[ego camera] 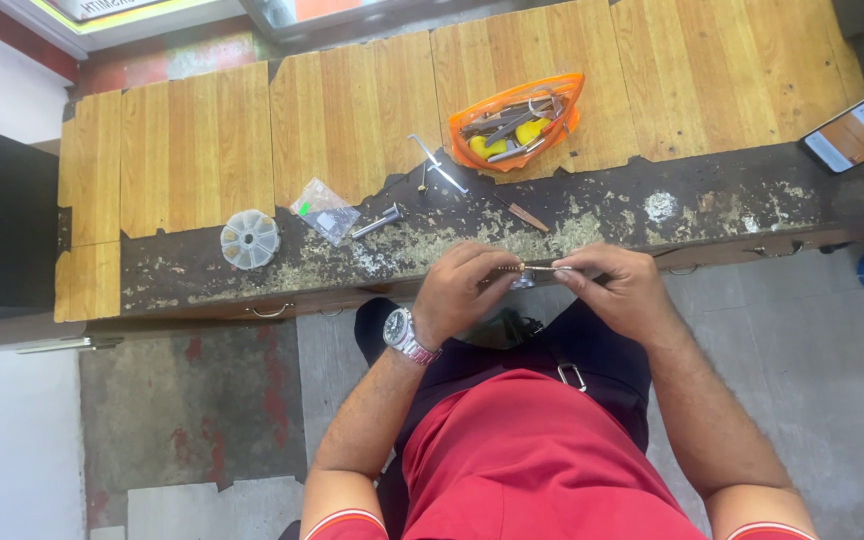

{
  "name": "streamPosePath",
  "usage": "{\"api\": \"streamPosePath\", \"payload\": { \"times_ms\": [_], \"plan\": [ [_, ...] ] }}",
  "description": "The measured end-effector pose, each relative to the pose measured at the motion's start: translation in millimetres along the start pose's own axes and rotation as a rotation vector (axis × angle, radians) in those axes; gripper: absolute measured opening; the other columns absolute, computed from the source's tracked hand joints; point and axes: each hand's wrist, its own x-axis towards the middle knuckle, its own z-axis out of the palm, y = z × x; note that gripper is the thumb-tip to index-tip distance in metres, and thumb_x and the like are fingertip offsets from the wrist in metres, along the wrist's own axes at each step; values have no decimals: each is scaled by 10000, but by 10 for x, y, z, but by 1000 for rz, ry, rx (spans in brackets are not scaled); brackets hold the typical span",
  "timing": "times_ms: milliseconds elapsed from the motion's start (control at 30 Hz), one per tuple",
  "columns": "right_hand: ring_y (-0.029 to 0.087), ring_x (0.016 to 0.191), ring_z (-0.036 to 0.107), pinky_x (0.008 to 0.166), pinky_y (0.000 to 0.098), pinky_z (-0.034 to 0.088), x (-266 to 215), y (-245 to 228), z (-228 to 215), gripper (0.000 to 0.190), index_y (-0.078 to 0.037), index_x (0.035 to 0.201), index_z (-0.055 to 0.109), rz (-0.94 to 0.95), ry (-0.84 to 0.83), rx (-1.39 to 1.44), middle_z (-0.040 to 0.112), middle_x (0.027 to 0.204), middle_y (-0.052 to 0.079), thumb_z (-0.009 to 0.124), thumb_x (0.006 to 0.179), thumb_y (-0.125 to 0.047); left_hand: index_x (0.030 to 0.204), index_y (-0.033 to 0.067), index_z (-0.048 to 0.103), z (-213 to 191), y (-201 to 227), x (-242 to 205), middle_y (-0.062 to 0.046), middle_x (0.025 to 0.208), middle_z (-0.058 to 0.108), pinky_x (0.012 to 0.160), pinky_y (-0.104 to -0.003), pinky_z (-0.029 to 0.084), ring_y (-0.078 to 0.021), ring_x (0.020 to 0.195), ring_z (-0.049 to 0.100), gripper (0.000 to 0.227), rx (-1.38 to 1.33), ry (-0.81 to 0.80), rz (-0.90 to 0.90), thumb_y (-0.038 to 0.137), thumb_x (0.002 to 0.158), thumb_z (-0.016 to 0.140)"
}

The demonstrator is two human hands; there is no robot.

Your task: A locksmith reassembles a lock cylinder by manually inserting small pins into the plug chambers at a workbench.

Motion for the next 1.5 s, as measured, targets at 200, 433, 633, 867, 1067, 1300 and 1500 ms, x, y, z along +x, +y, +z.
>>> {"api": "streamPosePath", "payload": {
  "times_ms": [200,433,633,867,1067,1300,1500],
  "plan": [
    [257,907,764,863,379,602,33,-28,-84,101,-97,973,824,-94,56,13,778,856,81,833,875,-78,1081,117,764,-18,28,-27,-66,887,757,743,-333,601,-254,857,752,150,-158,-45,-207,141,933,753],
    [299,921,757,848,418,607,44,-108,-17,108,-74,965,810,-181,34,-26,772,866,101,839,862,-89,1107,108,757,-39,92,-27,-80,879,752,729,-349,607,-267,856,754,153,-177,-109,-237,153,969,712],
    [300,882,758,863,426,617,59,-68,-46,94,-54,951,800,-193,5,-1,762,831,109,830,864,-72,1123,80,751,-91,178,30,-104,864,744,717,-359,614,-287,845,749,166,-186,-156,-253,144,985,684],
    [282,859,755,870,424,614,33,-69,-59,83,-61,942,799,-204,-3,-3,758,828,99,826,864,-68,1114,89,756,-91,154,15,-112,844,740,707,-371,608,-298,821,745,166,-188,-200,-267,168,982,690],
    [261,827,756,876,416,611,24,-52,-49,75,-73,940,800,-197,-12,-12,761,825,83,820,867,-71,1099,69,758,-128,177,48,-130,829,741,694,-378,599,-311,792,741,174,-183,-237,-278,180,977,700],
    [266,854,765,876,405,612,-8,4,7,69,-75,937,805,-138,-13,53,759,816,88,816,869,-73,1103,99,772,-161,202,18,-100,844,745,700,-348,587,-276,797,742,240,-196,-232,-286,177,879,812],
    [268,904,759,864,421,608,-47,48,76,92,-69,951,806,-155,-1,47,754,848,95,831,863,-83,1080,111,780,-161,229,8,-83,818,744,682,-331,583,-247,764,738,224,-159,-203,-281,148,862,819]
  ]
}}
